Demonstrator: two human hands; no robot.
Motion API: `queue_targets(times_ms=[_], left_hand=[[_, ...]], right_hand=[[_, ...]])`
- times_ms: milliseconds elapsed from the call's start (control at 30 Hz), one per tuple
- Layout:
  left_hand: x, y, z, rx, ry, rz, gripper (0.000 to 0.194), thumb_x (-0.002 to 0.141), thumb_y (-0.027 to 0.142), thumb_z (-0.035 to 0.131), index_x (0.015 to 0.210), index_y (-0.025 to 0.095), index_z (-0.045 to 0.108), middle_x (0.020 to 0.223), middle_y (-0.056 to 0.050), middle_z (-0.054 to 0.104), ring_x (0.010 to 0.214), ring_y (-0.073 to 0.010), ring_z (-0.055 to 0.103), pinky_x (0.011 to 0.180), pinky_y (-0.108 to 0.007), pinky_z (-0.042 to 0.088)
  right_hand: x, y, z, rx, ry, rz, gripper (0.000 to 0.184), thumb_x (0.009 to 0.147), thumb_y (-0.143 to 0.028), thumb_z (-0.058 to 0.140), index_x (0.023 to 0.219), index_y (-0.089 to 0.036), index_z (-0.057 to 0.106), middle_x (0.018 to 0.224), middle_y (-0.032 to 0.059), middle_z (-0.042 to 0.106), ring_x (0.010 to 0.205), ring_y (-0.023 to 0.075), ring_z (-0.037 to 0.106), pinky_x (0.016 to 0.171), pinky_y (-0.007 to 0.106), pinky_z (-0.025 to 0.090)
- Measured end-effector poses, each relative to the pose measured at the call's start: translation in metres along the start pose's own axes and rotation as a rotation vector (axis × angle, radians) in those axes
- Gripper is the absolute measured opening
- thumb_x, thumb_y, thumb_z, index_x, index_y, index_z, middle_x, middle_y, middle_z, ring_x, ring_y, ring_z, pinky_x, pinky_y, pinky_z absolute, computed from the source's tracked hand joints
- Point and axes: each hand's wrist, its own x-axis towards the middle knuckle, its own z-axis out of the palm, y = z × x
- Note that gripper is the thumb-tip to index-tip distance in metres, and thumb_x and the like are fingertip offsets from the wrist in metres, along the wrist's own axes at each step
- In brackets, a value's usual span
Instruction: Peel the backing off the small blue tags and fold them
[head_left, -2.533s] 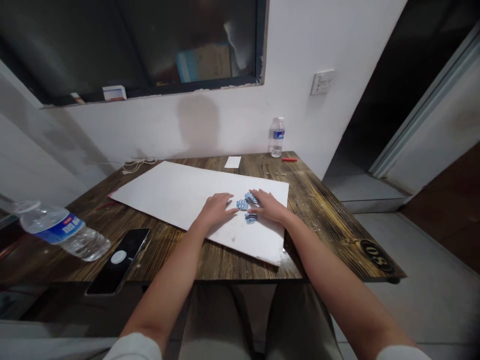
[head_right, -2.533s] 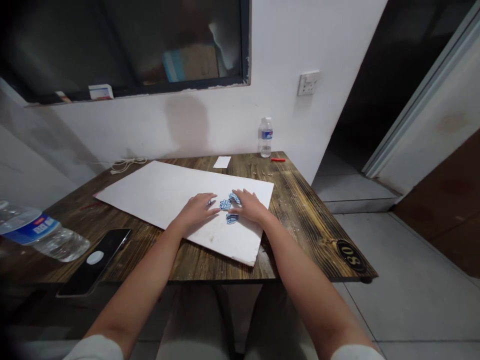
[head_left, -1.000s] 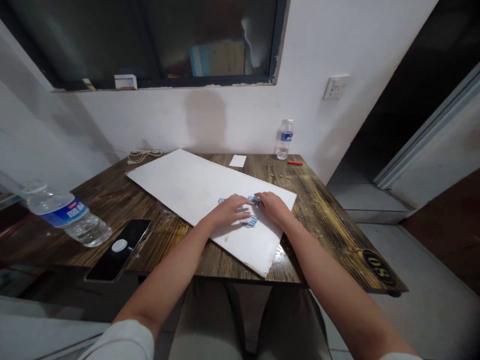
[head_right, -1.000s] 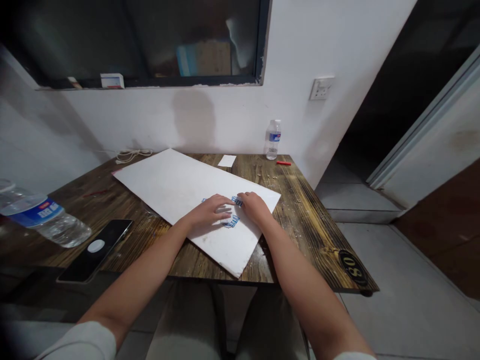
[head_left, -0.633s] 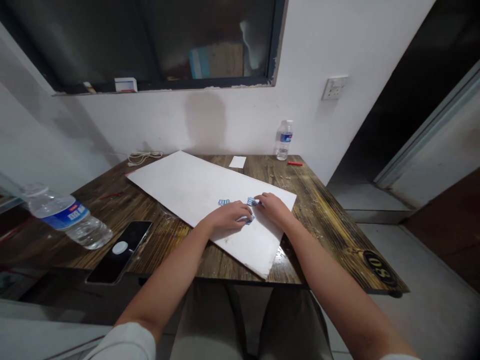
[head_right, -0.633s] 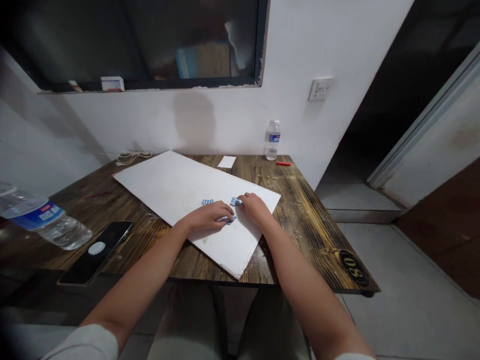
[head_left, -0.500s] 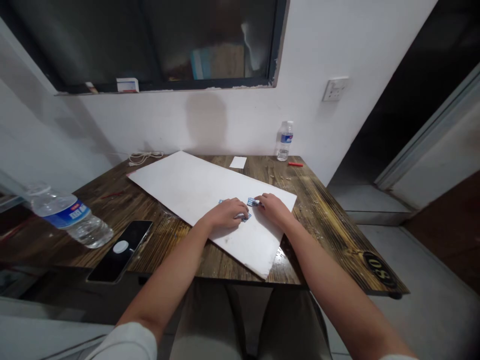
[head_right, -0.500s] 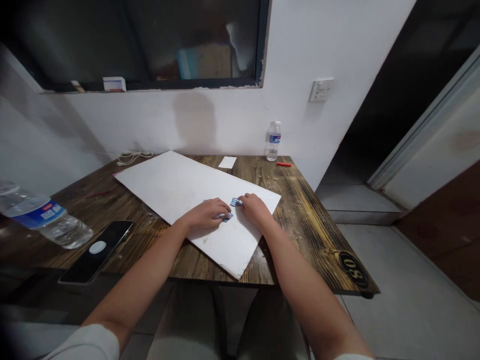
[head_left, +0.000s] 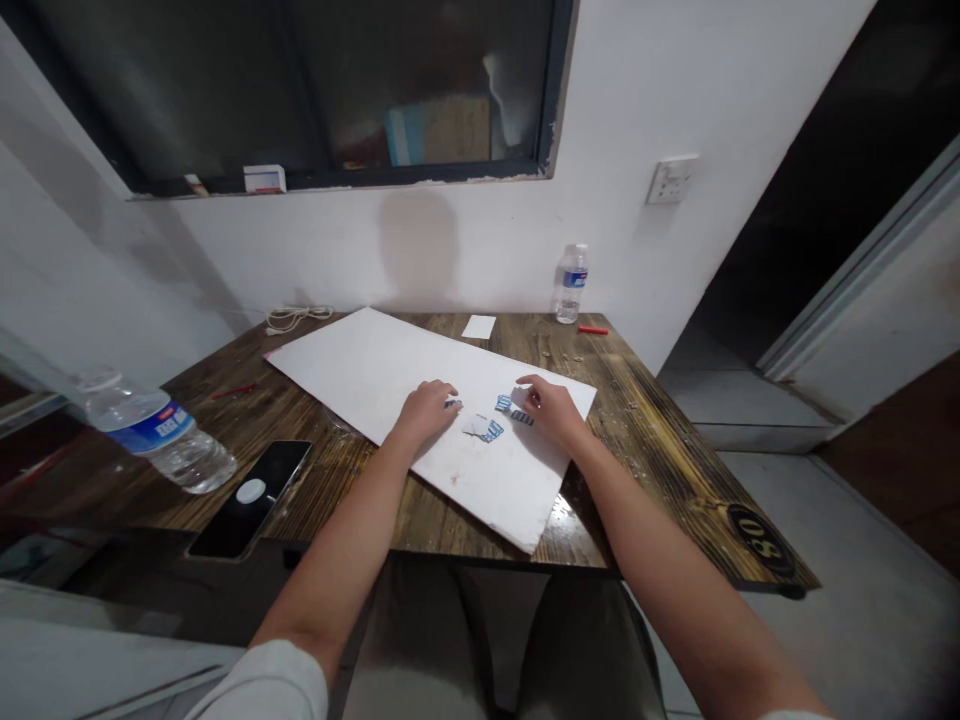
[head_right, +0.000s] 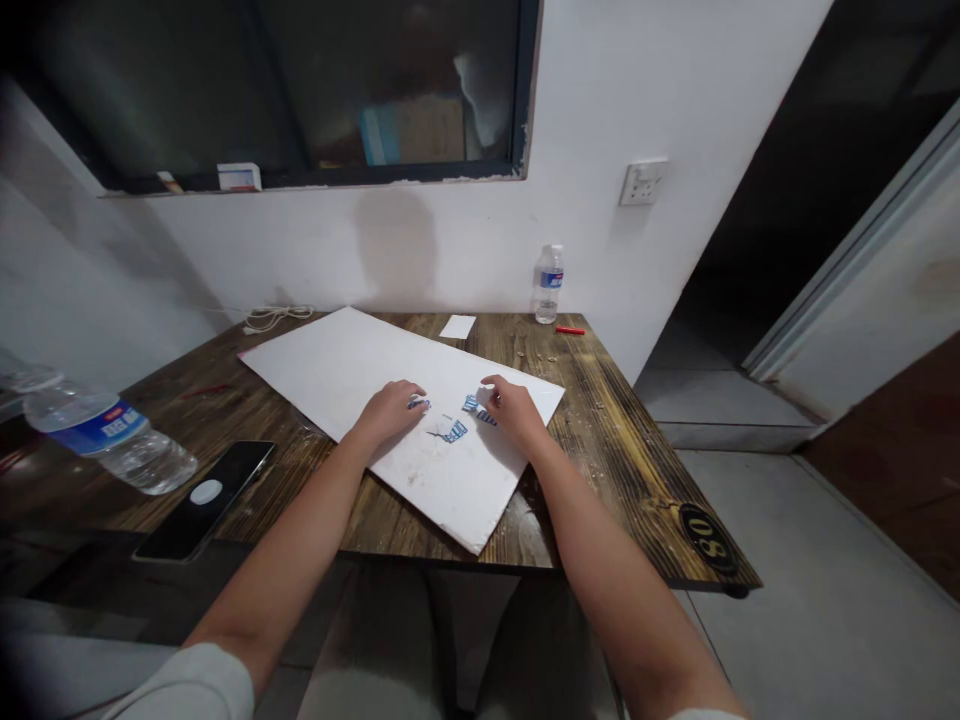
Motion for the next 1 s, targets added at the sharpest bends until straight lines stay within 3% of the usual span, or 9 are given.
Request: queue_targets(times_ms=[133,200,300,433,667,800,900,1000], left_hand=[[-0.001,-0.005,0.002,0.024,-0.067,0.013,0.028,0.082,0.036,0.06,0.105,0.021,0.067,0.108,-0.009,0.063,0.104,-0.026,0.054,0.086,-0.034,0.043],[0.0,-0.008,0.004,-0.001,-0.075,0.003,0.025,0.083,0.033,0.06,0.104,0.021,0.067,0.108,-0.009,0.062,0.104,-0.0247,0.054,0.088,-0.033,0.043],[0.003,-0.011,0.006,-0.034,-0.087,-0.01,0.024,0.083,0.029,0.06,0.104,0.02,0.067,0.107,-0.008,0.062,0.104,-0.0226,0.054,0.089,-0.031,0.042],[0.005,-0.011,0.007,-0.024,-0.098,-0.036,0.025,0.082,0.024,0.06,0.105,0.019,0.068,0.106,-0.009,0.062,0.1,-0.0217,0.057,0.087,-0.03,0.042],[0.004,-0.003,0.002,0.08,-0.099,0.018,0.024,0.088,0.027,0.051,0.093,0.016,0.071,0.094,-0.01,0.067,0.09,-0.0215,0.06,0.08,-0.031,0.043],[0.006,0.0,0.003,0.128,-0.074,-0.019,0.029,0.09,0.022,0.043,0.09,0.014,0.071,0.089,-0.012,0.068,0.084,-0.0219,0.061,0.076,-0.031,0.043],[0.006,-0.002,0.003,0.086,-0.062,-0.043,0.026,0.088,0.02,0.046,0.092,0.014,0.071,0.091,-0.012,0.068,0.085,-0.0218,0.061,0.077,-0.031,0.043],[0.003,-0.006,0.001,0.029,-0.066,0.017,0.021,0.084,0.024,0.053,0.093,0.016,0.071,0.095,-0.01,0.066,0.088,-0.0215,0.06,0.079,-0.03,0.043]], right_hand=[[0.0,-0.004,-0.001,0.165,-0.096,-0.039,0.034,0.084,-0.019,0.05,0.117,-0.02,0.059,0.086,0.0016,0.07,0.074,0.0142,0.059,0.072,0.025,0.043],[-0.001,-0.004,-0.001,0.084,-0.114,-0.08,0.033,0.084,-0.025,0.057,0.116,-0.021,0.061,0.1,0.0045,0.069,0.088,0.0172,0.059,0.079,0.028,0.043],[-0.003,0.0,-0.005,-0.11,-0.149,-0.031,0.033,0.078,-0.031,0.069,0.109,-0.021,0.068,0.112,0.0084,0.065,0.103,0.023,0.053,0.088,0.031,0.04],[-0.004,0.004,-0.011,-0.221,-0.234,-0.01,0.02,0.082,-0.027,0.065,0.098,-0.022,0.074,0.107,0.0076,0.064,0.1,0.0209,0.054,0.086,0.028,0.039],[-0.007,-0.001,-0.009,-0.343,-0.298,-0.106,0.025,0.088,-0.02,0.051,0.099,-0.017,0.073,0.102,0.0092,0.065,0.092,0.0181,0.059,0.079,0.025,0.04],[-0.007,-0.008,-0.009,-0.439,-0.328,-0.11,0.026,0.089,-0.018,0.047,0.095,-0.014,0.073,0.099,0.0115,0.064,0.088,0.0193,0.06,0.074,0.026,0.04],[-0.008,-0.01,-0.009,-0.468,-0.331,-0.117,0.028,0.088,-0.015,0.045,0.093,-0.013,0.072,0.098,0.0131,0.064,0.088,0.0204,0.059,0.074,0.027,0.04],[-0.009,-0.01,-0.011,-0.445,-0.343,-0.116,0.027,0.088,-0.016,0.046,0.096,-0.014,0.072,0.101,0.0135,0.063,0.093,0.0211,0.058,0.079,0.027,0.04]])
